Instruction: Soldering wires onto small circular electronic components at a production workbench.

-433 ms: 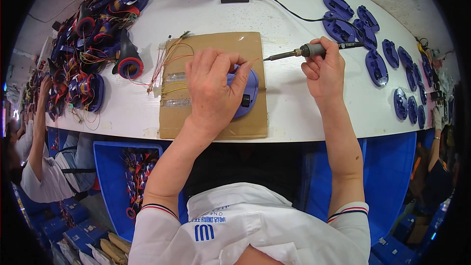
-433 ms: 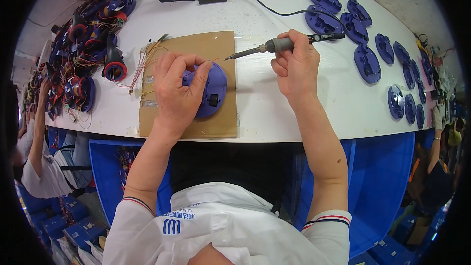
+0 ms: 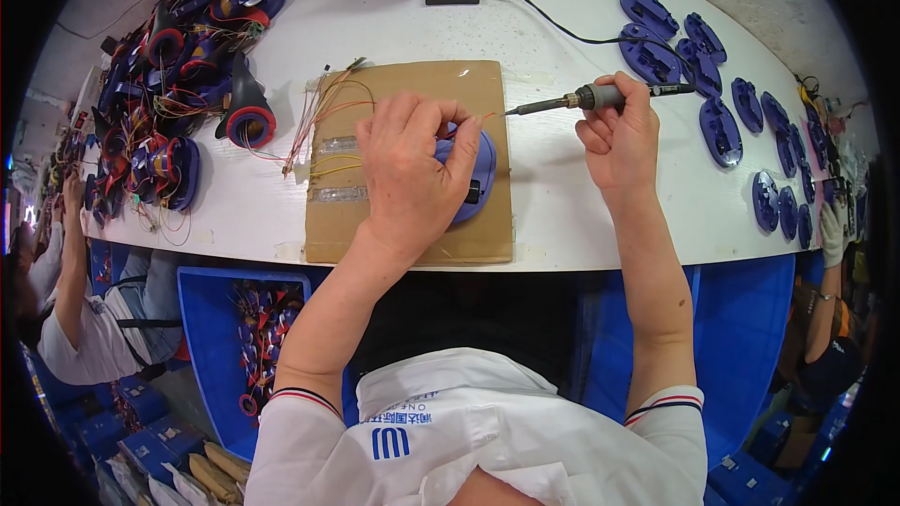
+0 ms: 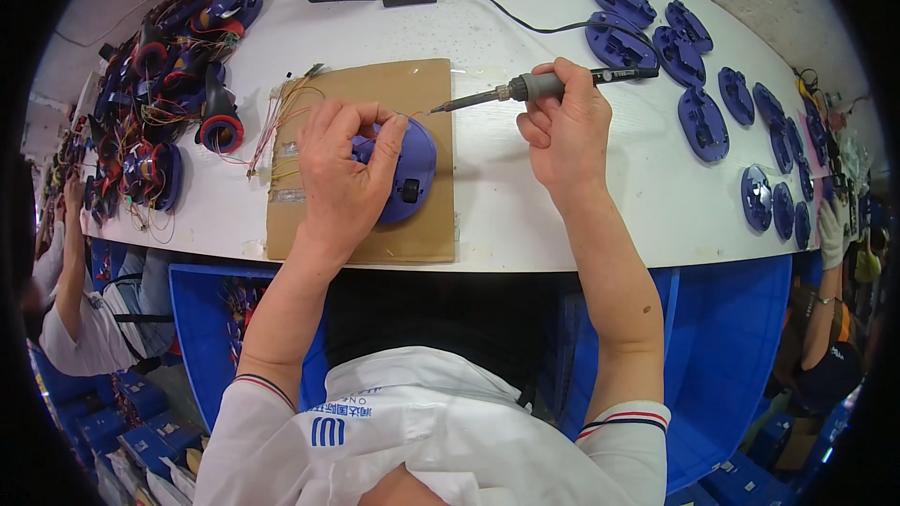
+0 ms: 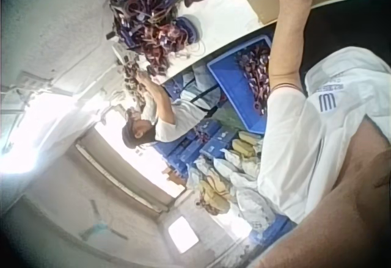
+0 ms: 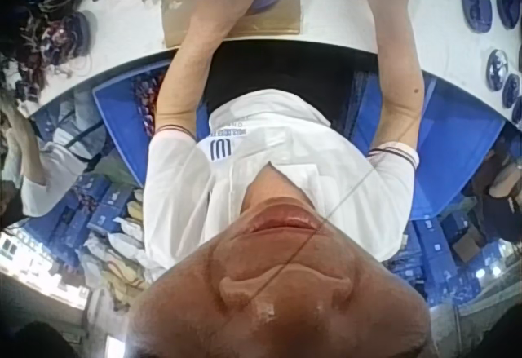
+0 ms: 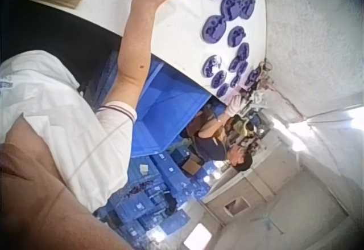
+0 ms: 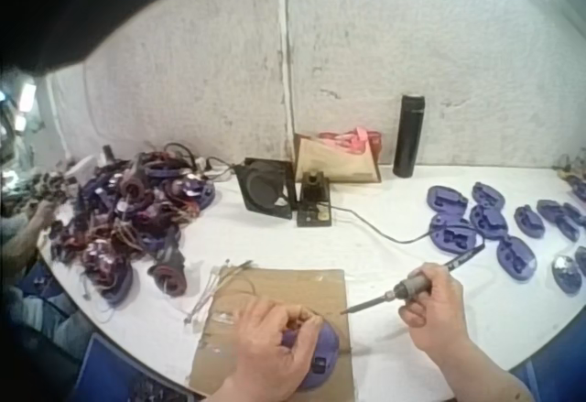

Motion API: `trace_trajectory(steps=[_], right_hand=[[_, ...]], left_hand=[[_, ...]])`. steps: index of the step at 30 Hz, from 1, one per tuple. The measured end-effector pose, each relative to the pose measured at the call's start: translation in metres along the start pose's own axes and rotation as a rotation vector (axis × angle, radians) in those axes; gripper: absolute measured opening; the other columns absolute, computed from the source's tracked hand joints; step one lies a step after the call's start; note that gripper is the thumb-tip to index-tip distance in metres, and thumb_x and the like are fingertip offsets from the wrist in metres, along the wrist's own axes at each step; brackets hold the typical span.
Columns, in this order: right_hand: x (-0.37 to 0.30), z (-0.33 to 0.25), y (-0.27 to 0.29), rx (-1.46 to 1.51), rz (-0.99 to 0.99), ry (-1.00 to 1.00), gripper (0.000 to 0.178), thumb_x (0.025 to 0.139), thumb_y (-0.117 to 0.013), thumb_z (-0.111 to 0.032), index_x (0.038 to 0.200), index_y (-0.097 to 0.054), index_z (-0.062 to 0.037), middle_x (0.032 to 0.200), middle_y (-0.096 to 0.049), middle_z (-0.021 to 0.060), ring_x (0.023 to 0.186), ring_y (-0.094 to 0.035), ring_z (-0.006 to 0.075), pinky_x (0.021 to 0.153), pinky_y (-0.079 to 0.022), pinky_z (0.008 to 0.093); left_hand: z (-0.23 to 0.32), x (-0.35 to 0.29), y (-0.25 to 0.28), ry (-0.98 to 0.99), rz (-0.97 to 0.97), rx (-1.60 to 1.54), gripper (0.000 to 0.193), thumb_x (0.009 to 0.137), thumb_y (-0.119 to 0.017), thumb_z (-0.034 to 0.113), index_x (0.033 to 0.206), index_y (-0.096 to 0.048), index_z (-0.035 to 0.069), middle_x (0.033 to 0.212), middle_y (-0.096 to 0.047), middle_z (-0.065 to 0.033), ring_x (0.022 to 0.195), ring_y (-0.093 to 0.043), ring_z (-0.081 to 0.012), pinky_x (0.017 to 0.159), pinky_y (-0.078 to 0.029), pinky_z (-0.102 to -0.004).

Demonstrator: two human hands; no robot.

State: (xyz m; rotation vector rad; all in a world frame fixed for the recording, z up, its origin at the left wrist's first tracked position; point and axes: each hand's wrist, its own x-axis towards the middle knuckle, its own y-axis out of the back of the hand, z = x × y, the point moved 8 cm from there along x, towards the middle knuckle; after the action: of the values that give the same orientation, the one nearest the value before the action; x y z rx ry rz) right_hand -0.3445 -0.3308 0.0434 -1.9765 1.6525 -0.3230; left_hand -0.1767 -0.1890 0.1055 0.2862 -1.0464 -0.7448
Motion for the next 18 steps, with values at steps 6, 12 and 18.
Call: trace_trajectory(steps=[6,12,18], right_hand=[[0.001,0.001,0.000,-0.009,-0.002,-0.007,0.020,0.087,-0.052,-0.020,0.083,-0.057,-0.0018,0.057,-0.047,0.0022,0.042,-0.021,0.0033,0.036,-0.018,0.0163],[0.005,0.004,0.005,0.007,0.009,-0.020,0.019,0.087,-0.052,-0.020,0.084,-0.057,-0.0017,0.057,-0.047,0.0022,0.042,-0.021,0.0035,0.036,-0.018,0.0165],[0.010,0.005,0.009,0.040,-0.002,-0.022,0.017,0.086,-0.053,-0.019,0.085,-0.057,-0.0017,0.057,-0.047,0.0020,0.042,-0.021,0.0039,0.036,-0.017,0.0168]], left_hand=[[0.002,0.001,0.001,0.016,-0.002,-0.056,0.007,0.078,-0.064,0.010,0.078,-0.057,0.008,0.072,-0.048,-0.0008,0.068,-0.043,-0.0157,0.067,-0.032,-0.0284],[-0.012,-0.001,0.006,0.139,-0.037,-0.154,0.007,0.082,-0.061,0.010,0.084,-0.055,0.005,0.074,-0.050,-0.0029,0.070,-0.045,-0.0169,0.069,-0.034,-0.0294],[-0.057,-0.014,0.026,0.476,-0.001,-0.415,0.009,0.085,-0.056,0.007,0.092,-0.052,0.002,0.078,-0.053,-0.0054,0.073,-0.047,-0.0184,0.071,-0.039,-0.0314]])
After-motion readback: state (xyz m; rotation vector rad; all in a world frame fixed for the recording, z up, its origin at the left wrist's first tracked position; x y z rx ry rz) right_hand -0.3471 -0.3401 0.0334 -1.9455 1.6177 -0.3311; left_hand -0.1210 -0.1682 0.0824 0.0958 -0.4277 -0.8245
